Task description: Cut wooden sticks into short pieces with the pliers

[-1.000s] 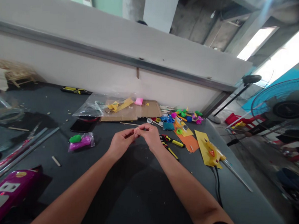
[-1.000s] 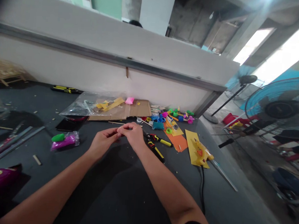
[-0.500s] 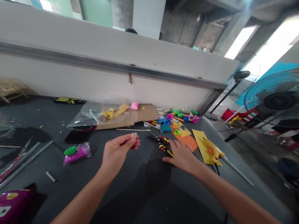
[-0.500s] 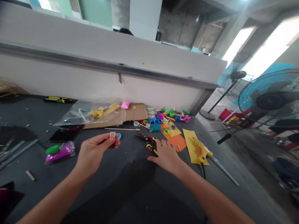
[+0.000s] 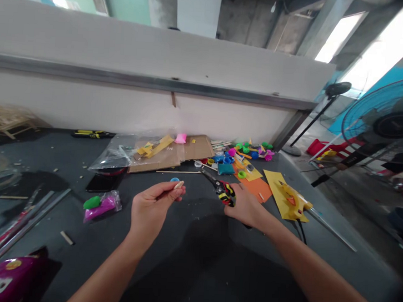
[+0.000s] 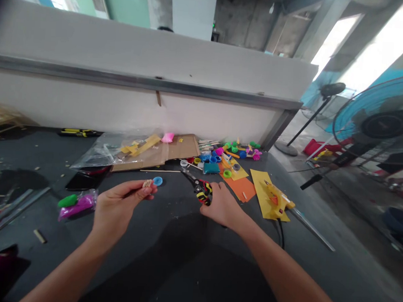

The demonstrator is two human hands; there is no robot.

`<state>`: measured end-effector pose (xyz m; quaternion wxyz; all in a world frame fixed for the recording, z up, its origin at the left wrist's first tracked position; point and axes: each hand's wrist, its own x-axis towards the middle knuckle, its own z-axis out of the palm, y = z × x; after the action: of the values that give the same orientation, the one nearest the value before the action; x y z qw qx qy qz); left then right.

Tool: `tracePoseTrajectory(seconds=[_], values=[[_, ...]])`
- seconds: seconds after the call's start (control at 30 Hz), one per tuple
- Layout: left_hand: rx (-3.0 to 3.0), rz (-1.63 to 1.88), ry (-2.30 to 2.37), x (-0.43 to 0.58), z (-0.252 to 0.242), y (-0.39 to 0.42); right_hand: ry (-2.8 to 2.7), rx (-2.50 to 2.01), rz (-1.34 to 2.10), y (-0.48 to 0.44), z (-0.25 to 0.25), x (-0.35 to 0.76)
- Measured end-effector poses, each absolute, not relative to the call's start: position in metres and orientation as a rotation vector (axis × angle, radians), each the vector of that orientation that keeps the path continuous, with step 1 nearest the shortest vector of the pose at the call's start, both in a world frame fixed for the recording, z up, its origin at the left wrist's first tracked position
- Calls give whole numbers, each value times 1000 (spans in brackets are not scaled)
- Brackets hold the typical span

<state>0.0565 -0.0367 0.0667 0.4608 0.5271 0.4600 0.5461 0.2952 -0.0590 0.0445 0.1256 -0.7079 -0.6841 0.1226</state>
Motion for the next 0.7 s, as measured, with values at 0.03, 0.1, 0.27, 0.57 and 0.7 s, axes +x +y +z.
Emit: tracePoseTrajectory(seconds=[0.03, 0.1, 0.27, 0.57, 0.7], values=[[1333, 1347, 1169, 56, 66, -36, -1959, -1981, 383, -66, 51, 291], [1405, 1365, 1230, 56, 64, -35, -1941, -1819, 451, -81, 65, 282], [1627, 1423, 1297, 55, 62, -37, -2026, -1610, 561, -102, 84, 261], [1790, 1454, 1317, 52, 60, -41, -2028, -1657, 477, -106, 76, 254], [1814, 1490, 1340, 52, 58, -41, -2020, -1654, 521, -109, 79, 250]])
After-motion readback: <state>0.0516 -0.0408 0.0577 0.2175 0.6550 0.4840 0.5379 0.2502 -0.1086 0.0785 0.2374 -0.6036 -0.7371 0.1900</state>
